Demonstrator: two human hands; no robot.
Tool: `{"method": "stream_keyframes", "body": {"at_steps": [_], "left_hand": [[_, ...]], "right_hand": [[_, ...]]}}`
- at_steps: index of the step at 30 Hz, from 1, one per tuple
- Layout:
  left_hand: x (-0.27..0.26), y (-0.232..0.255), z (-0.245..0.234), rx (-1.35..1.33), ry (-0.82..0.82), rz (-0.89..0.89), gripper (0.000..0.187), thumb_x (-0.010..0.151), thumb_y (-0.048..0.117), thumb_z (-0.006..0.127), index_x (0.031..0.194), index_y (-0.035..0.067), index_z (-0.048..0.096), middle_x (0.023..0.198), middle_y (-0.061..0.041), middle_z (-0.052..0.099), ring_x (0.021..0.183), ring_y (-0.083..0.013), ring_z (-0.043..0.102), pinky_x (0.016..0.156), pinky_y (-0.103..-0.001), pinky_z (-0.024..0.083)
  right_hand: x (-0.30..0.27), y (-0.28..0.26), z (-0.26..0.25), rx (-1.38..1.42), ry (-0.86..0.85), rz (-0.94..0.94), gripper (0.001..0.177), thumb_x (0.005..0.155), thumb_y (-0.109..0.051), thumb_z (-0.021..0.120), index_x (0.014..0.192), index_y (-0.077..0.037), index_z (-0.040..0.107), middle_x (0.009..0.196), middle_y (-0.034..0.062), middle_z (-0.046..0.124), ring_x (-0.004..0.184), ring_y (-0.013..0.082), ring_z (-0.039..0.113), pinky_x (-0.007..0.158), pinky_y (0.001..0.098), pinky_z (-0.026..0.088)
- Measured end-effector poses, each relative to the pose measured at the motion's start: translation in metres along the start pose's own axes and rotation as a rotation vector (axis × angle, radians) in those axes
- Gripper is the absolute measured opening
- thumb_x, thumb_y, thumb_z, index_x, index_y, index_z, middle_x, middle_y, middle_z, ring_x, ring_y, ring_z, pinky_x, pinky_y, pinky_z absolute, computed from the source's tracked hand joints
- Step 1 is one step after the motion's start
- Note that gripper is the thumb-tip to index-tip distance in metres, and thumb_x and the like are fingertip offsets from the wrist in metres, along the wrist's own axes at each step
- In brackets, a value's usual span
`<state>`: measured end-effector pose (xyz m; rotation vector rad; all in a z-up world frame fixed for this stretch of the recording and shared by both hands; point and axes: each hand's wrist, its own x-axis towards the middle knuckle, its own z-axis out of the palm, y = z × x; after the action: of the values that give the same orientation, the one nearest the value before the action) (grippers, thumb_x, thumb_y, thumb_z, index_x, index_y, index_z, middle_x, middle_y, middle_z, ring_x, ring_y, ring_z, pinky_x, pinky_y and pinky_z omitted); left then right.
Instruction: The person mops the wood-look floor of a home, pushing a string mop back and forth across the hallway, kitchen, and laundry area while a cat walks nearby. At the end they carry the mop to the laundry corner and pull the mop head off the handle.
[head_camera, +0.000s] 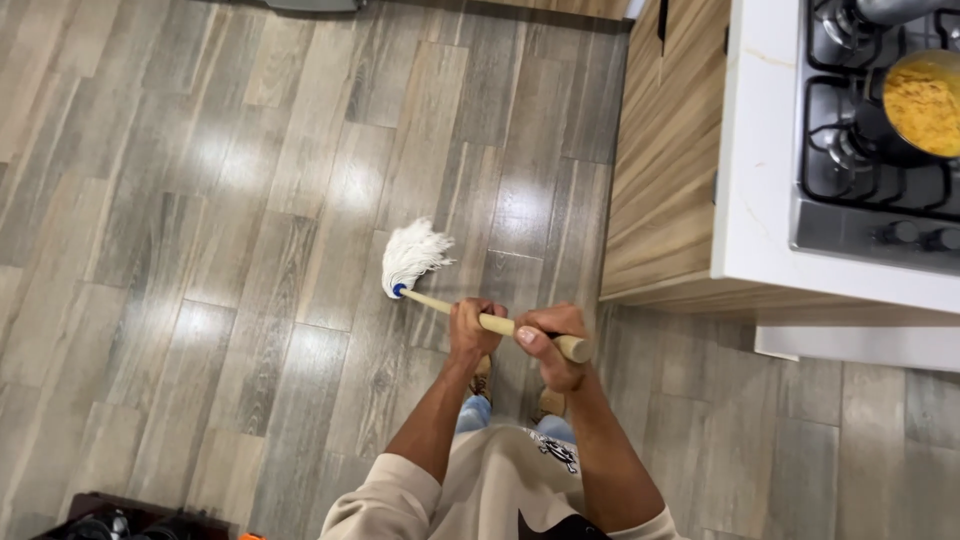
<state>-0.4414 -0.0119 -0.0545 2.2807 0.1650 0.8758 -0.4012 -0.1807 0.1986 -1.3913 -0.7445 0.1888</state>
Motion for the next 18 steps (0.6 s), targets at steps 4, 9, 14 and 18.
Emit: {"method": "stream_keyframes", "body": {"at_steps": [4,9,14,18], "left_hand": [[0.005,0.08,0.009,-0.197,-0.217,-0.307,0.043,0.09,0.016,0.086,0.06,0.005,0.056,0.059,-0.018,0.058,0.055,-0.0416,0.062,0.055,-0.051,0.049],[0.01,0.17,0.046,-0.353,-0.229,-0.38,0.046,0.091,0.016,0.084,0.059,0.003,0.053,0.057,-0.018,0.051,0.048,-0.0355,0.053,0.052,-0.048,0.046],[-0.014,0.21,0.097,-0.471,-0.32,-0.35,0.048,0.092,0.017,0.087,0.061,0.002,0.053,0.056,-0.017,0.048,0.049,-0.0317,0.047,0.052,-0.047,0.041],[-0.043,0.22,0.151,-0.586,-0.008,0.031,0.042,0.094,0.02,0.089,0.073,0.0,0.059,0.068,-0.019,0.055,0.062,-0.0339,0.054,0.061,-0.047,0.045]], "right_hand": [[-0.023,-0.039,-0.046,-0.033,0.009,-0.001,0.033,0.106,-0.018,0.066,0.08,0.003,0.067,0.063,0.0069,0.055,0.051,0.0184,0.052,0.054,0.0368,0.043],[-0.055,-0.079,-0.095,-0.137,0.013,-0.151,0.02,0.104,-0.006,0.066,0.086,0.003,0.065,0.066,0.0106,0.058,0.049,0.022,0.054,0.053,0.0376,0.042],[-0.078,-0.107,-0.127,-0.218,0.021,-0.18,0.017,0.103,-0.002,0.07,0.087,0.002,0.066,0.064,0.0086,0.056,0.048,0.0227,0.054,0.052,0.038,0.041],[-0.085,-0.124,-0.142,-0.358,0.048,-0.132,0.03,0.102,-0.002,0.071,0.076,-0.003,0.057,0.063,0.0093,0.051,0.048,0.0235,0.05,0.053,0.0392,0.038]]}}
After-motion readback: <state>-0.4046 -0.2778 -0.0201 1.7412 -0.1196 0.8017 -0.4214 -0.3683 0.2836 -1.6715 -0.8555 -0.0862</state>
